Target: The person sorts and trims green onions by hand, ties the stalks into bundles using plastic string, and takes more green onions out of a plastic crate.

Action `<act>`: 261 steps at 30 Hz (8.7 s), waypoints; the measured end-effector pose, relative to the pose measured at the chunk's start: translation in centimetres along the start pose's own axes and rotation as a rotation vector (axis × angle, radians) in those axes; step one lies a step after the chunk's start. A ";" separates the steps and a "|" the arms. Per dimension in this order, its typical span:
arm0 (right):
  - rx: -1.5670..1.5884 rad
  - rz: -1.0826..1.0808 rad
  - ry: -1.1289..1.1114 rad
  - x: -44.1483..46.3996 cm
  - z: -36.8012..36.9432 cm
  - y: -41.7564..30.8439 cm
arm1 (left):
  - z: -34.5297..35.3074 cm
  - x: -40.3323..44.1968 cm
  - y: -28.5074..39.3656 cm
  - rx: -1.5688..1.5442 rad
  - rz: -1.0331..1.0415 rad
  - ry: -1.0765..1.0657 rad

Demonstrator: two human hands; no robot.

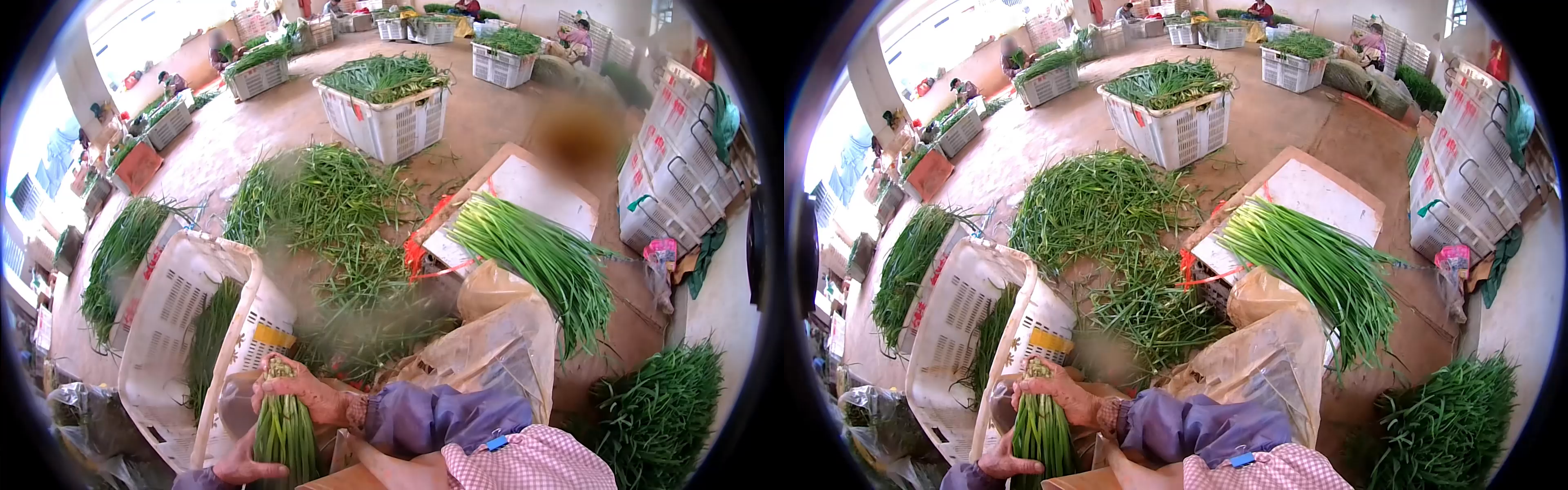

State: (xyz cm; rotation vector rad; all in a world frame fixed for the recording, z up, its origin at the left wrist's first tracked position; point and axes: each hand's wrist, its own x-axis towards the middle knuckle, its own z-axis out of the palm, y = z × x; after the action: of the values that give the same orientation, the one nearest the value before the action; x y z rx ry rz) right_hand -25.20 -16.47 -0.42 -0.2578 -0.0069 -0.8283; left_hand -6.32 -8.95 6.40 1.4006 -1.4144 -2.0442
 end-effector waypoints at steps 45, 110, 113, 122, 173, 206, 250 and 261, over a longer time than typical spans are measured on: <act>-1.570 -0.049 0.220 -1.4 1.1 -11.8 | 4.7 5.9 -2.4 -0.602 0.195 -0.005; -2.429 -0.236 -0.260 -1.8 1.3 -5.0 | 4.5 6.1 -4.5 -0.463 0.312 0.073; -2.433 -0.254 -0.371 -1.6 1.6 -5.7 | 4.2 6.4 -5.3 -0.548 0.285 0.050; -2.405 -0.120 -0.181 -2.0 2.0 -6.2 | 4.1 5.8 -5.1 -0.768 0.162 0.061; -1.591 0.042 -0.319 -3.2 2.2 -5.2 | 3.3 6.8 -9.0 -0.315 0.486 0.237; -2.500 -0.442 0.263 -1.0 -0.7 -15.3 | 4.4 6.8 -5.6 -0.869 0.262 0.055; -0.420 0.039 0.422 -6.3 -3.2 -5.9 | 5.0 6.8 -3.4 -0.739 0.250 0.106; -1.297 -0.177 0.553 -3.3 -2.1 -7.1 | 4.2 7.7 -2.9 -0.721 0.150 0.066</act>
State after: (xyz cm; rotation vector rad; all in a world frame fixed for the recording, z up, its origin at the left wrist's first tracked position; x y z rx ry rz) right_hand -32.83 -19.16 -1.25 -1.2442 1.0667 -0.9612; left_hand -12.76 -10.46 0.00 0.9977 -0.6111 -2.0693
